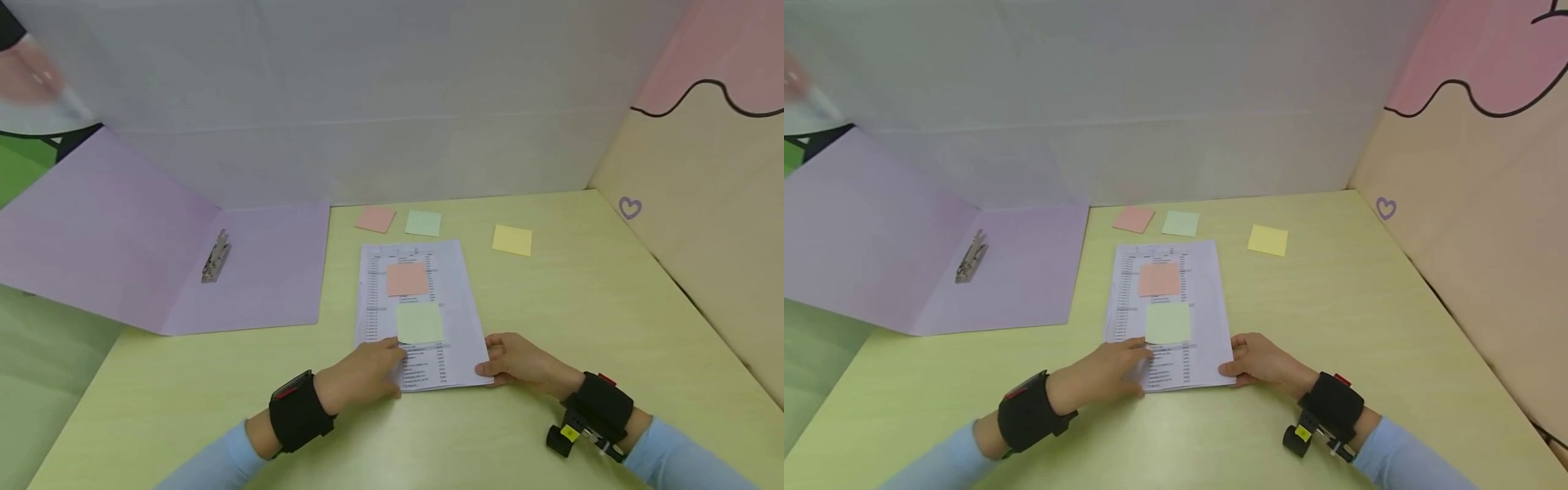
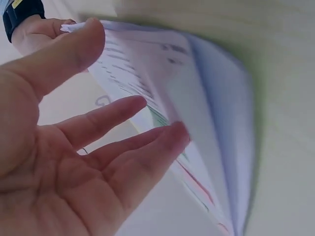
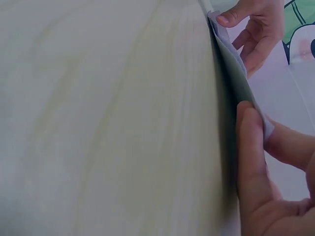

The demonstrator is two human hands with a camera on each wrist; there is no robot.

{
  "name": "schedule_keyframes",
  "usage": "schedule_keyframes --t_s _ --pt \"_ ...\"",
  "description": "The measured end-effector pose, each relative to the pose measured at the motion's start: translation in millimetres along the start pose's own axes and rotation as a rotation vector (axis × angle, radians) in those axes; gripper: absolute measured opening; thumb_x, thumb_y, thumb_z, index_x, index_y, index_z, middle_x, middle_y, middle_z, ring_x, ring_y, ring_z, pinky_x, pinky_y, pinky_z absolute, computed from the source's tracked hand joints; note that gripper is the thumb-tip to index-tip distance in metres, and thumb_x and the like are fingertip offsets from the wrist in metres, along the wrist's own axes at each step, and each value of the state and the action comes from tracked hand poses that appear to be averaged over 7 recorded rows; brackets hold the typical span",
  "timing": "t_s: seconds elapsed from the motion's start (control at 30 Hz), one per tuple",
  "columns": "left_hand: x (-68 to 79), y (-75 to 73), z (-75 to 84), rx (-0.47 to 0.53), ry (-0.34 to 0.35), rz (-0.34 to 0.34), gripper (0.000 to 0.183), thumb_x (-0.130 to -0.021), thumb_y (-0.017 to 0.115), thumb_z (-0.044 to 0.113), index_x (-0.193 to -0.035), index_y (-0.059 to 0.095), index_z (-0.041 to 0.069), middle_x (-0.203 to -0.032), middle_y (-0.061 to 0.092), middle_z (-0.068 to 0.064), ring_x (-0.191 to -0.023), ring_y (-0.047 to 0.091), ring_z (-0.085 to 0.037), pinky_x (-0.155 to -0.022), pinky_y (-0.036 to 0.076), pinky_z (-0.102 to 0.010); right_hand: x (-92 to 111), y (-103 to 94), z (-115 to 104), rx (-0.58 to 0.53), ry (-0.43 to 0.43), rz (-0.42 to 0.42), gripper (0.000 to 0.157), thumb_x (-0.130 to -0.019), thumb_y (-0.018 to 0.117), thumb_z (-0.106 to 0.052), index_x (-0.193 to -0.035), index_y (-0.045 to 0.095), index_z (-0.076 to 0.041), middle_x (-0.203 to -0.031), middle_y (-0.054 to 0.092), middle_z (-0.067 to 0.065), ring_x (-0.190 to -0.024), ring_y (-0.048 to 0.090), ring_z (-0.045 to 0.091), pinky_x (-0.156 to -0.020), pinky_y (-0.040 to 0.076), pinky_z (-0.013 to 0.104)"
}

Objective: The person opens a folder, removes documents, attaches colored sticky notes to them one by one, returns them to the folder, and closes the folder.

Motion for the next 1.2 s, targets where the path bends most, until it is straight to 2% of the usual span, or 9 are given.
schedule_keyframes --t_s 0.07,0.17,0.27,0.47,0.63,0.77,0.93,1.03,1.2 --pt "-2.4 -0.2 3.8 -0.004 0.000 0.009 0.034 -0.073 0.076 0.022 -0.099 0.063 0.004 -0.092 0.059 0.001 -0.078 0.053 -0.013 -0.072 0.045 -0.025 -1 0.8 -1 -0.002 -0.003 -0.001 0.050 -0.083 0.066 -0.011 -0.120 0.041 0.012 -0.103 0.066 0.014 -0.088 0.065 0.019 -0.072 0.054 0.030" --pt "-5.1 -0.7 9.2 -0.019 -0.025 0.026 0.028 -0.074 0.075 0.026 -0.089 0.063 0.006 -0.079 0.057 0.004 -0.068 0.047 -0.010 -0.064 0.040 -0.024 -2 2.7 -2 0.013 -0.005 0.002 0.051 -0.083 0.067 -0.015 -0.121 0.044 0.011 -0.101 0.066 0.012 -0.086 0.064 0.017 -0.070 0.053 0.028" --pt "-6.9 -1.0 14.1 -0.043 -0.039 0.045 0.032 -0.073 0.075 0.034 -0.086 0.061 0.008 -0.076 0.056 0.004 -0.066 0.047 -0.010 -0.062 0.040 -0.026 -4 5.6 -2 0.057 -0.008 0.023 0.052 -0.082 0.068 -0.021 -0.120 0.048 0.008 -0.095 0.068 0.007 -0.080 0.062 0.013 -0.065 0.050 0.025" --pt "-10.7 -0.8 23.3 -0.067 -0.014 0.062 0.043 -0.071 0.073 0.047 -0.088 0.059 0.010 -0.071 0.049 0.005 -0.063 0.045 -0.010 -0.058 0.038 -0.025 -7 10.3 -1 0.135 -0.013 0.088 0.050 -0.080 0.070 -0.026 -0.114 0.054 0.007 -0.082 0.068 0.001 -0.067 0.058 0.009 -0.056 0.045 0.023" --pt "-12.5 1.0 24.6 -0.098 0.003 0.104 0.025 -0.080 0.068 0.032 -0.082 0.057 0.010 -0.067 0.049 0.005 -0.059 0.044 -0.010 -0.053 0.037 -0.025 -6 10.7 1 0.119 -0.008 0.084 0.053 -0.081 0.069 -0.030 -0.116 0.053 0.006 -0.086 0.067 0.002 -0.072 0.059 0.010 -0.060 0.048 0.024" --pt "-11.4 1.2 24.0 -0.119 0.043 0.166 0.014 -0.081 0.063 0.017 -0.073 0.052 0.011 -0.063 0.049 0.004 -0.055 0.043 -0.009 -0.051 0.036 -0.024 -2 5.1 1 0.087 -0.012 0.011 0.061 -0.083 0.067 -0.028 -0.124 0.043 0.010 -0.098 0.066 0.007 -0.083 0.061 0.013 -0.070 0.052 0.028" --pt "-10.1 0.9 22.6 -0.118 0.063 0.194 0.011 -0.083 0.060 0.013 -0.075 0.054 0.010 -0.063 0.049 0.004 -0.054 0.041 -0.009 -0.050 0.034 -0.023 5 -3.8 -2 0.092 -0.029 -0.082 0.063 -0.081 0.070 -0.016 -0.125 0.035 0.012 -0.105 0.065 0.015 -0.091 0.062 0.017 -0.076 0.052 0.029" --pt "-9.7 1.1 21.5 -0.118 0.062 0.194 0.008 -0.083 0.059 0.012 -0.076 0.056 0.009 -0.064 0.050 0.003 -0.054 0.041 -0.009 -0.050 0.034 -0.022 6 -6.1 -5 0.109 -0.019 -0.059 0.056 -0.082 0.068 -0.017 -0.122 0.040 0.012 -0.103 0.065 0.015 -0.090 0.062 0.019 -0.077 0.052 0.030" --pt "-10.7 1.8 20.2 -0.116 0.071 0.199 0.011 -0.083 0.059 0.010 -0.072 0.055 0.009 -0.063 0.049 0.004 -0.054 0.040 -0.009 -0.050 0.033 -0.022 1 -6.5 -4 0.140 0.023 0.070 0.037 -0.088 0.061 -0.019 -0.110 0.054 0.009 -0.092 0.066 0.008 -0.079 0.061 0.015 -0.070 0.053 0.027"
Point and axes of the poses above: each hand's wrist, its own x-axis away from the middle knuckle, its own y-axis out of the palm, z = x × y, the point moved 2 cm from there along -x, towards the middle knuckle
